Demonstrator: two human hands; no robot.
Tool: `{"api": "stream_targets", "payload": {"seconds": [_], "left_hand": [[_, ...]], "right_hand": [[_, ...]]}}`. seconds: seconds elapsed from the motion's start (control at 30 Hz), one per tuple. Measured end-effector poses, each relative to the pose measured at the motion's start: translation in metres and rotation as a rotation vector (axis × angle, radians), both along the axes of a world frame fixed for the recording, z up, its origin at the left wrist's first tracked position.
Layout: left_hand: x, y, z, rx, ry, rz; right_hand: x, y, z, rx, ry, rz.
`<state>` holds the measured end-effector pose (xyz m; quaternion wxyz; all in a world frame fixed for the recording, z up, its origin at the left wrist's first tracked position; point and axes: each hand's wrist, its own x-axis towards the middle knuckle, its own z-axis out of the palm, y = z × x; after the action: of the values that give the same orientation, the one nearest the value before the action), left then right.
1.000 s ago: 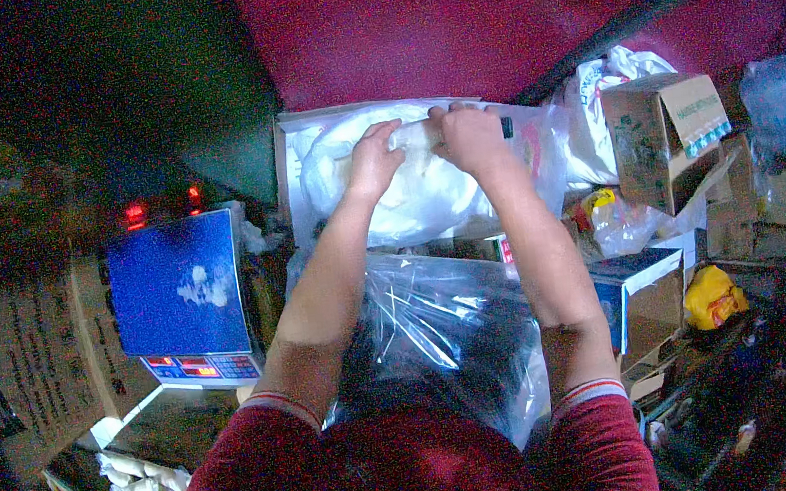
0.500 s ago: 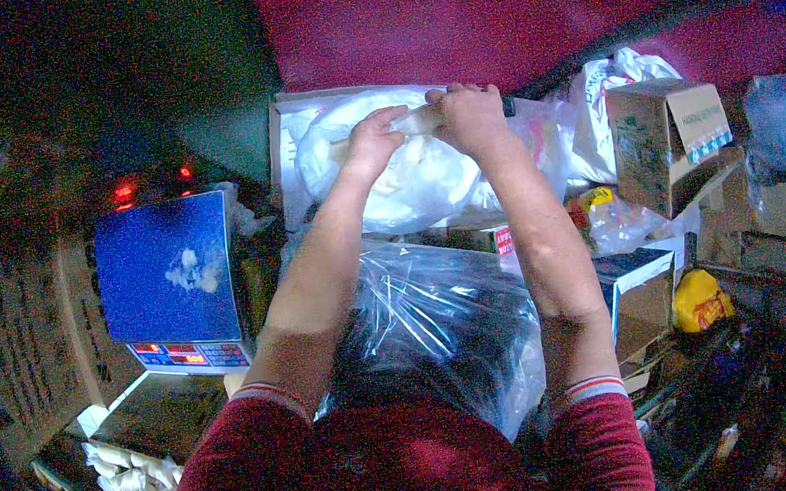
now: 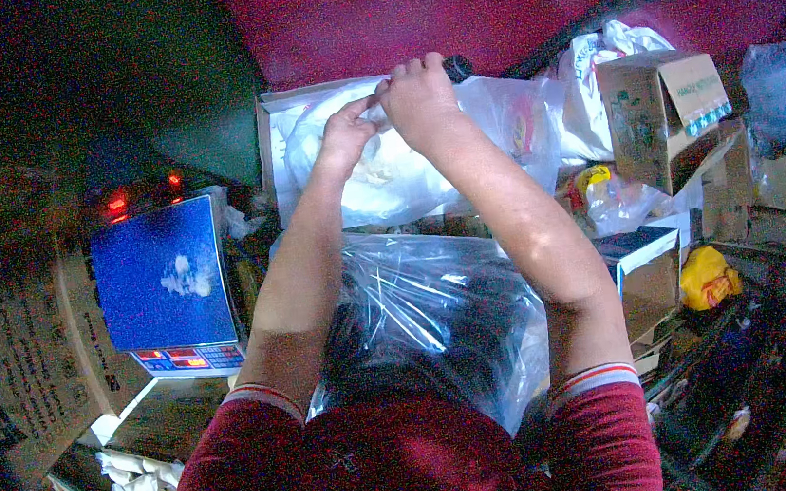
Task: The recorder is weighing and bagging small, white, puffy snacks into individual plastic bags in a store backroom.
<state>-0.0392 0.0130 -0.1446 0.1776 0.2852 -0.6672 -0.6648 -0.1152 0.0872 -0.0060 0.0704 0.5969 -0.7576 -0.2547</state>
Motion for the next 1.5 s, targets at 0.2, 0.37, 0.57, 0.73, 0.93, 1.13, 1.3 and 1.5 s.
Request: {"api": "stream_targets", "payload": {"seconds": [0.2, 0.37, 0.57, 0.73, 0.93, 1.13, 1.3, 1.5], "left_hand": [[0.012, 0.001, 0.013, 0.164, 0.038, 0.051], [0.034, -0.018, -0.032, -0.202, -0.084, 0.025], [0.037, -0.03, -0.025, -0.341, -0.297, -0.077], [0.065, -0.056, -0.015, -0.5, -0.499, -0.108], [0.059, -0.063, 0.004, -0.58, -0.53, -0.108], [0.054, -0.066, 0.036, -0.507, -0.448, -0.035], [0.054, -0.068, 0.041, -0.517, -0.435, -0.035], [0.061, -0.07, 0.039, -0.512, -0.396, -0.043]], "right_hand": [[-0.012, 0.012, 0.008, -0.032, -0.053, -0.096], [-0.047, 0.038, -0.029, -0.151, -0.176, -0.295], [-0.059, 0.044, -0.176, 0.111, -0.372, -0.461], [-0.059, 0.025, -0.258, 0.221, -0.447, -0.472], [-0.066, 0.004, -0.328, 0.246, -0.523, -0.654], [-0.055, -0.006, -0.36, 0.077, -0.762, -0.748], [-0.064, -0.002, -0.37, 0.052, -0.819, -0.646], [-0.021, -0.043, -0.394, -0.107, -0.947, -0.674]]}}
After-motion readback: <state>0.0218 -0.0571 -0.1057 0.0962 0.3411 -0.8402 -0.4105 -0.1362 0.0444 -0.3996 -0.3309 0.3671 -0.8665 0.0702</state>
